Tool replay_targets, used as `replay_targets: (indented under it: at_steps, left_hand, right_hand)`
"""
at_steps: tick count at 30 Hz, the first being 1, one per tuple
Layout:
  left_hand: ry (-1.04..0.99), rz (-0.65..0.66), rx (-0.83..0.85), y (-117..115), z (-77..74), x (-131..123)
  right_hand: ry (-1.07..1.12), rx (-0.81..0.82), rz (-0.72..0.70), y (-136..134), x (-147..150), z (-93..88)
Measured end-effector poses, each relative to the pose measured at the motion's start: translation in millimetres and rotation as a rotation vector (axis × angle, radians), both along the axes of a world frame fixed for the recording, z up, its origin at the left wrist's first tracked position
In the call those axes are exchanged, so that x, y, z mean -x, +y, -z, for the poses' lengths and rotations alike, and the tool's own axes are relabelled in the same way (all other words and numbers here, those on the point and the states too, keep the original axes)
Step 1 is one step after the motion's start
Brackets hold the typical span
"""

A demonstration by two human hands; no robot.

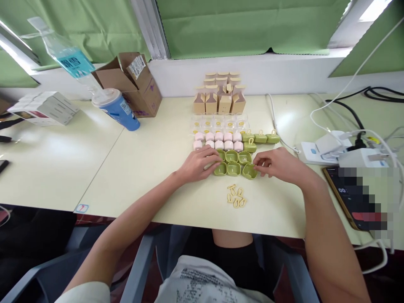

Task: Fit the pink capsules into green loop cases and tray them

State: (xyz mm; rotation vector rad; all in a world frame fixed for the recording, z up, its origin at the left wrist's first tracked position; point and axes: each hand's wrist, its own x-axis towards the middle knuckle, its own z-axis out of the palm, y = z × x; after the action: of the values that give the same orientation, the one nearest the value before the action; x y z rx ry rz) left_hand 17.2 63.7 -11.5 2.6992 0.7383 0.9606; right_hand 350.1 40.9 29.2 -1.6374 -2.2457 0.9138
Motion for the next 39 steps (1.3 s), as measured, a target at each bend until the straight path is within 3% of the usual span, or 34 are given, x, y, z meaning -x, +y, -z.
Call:
replay_targets:
  at_steps: [4,7,14,20,26,32,39]
  left_hand:
    - [-0.024,-0.038,0.060,-0.9,0.4,-2.0]
    - [-0.038,-0.073,0.067,-2.4,0.8,-4.2]
    - [-0.027,-0.080,0.132,-5.0,-1.7,-7.9]
    - [0.091,0.015,0.208,1.4,-22.5,13.3]
    - [0.179,0.006,0.262,10.2,-40.9,35.0]
    - [0.229,-0.028,0.306,14.0,-43.9,40.8]
    - [0.266,-0.043,0.324,20.7,-46.6,51.4]
  right_hand:
    - [-0.008,-0.270,-0.064,4.2,5.7,6.6]
    - [0.016,-0.346,-0.074,5.2,10.8,9.9]
    - [-0.086,-0.336,-0.197,1.4,28.8,13.2]
    - [-0.118,-0.367,-0.221,-5.5,54.6,14.6]
    - [-0.172,-0.340,-0.177,-12.1,77.2,12.4]
    - [-0.318,-0.351,-0.265,-8.0,89.1,11.9]
    - [-0.293,-0.355,-0.300,-5.5,103.7,12.3]
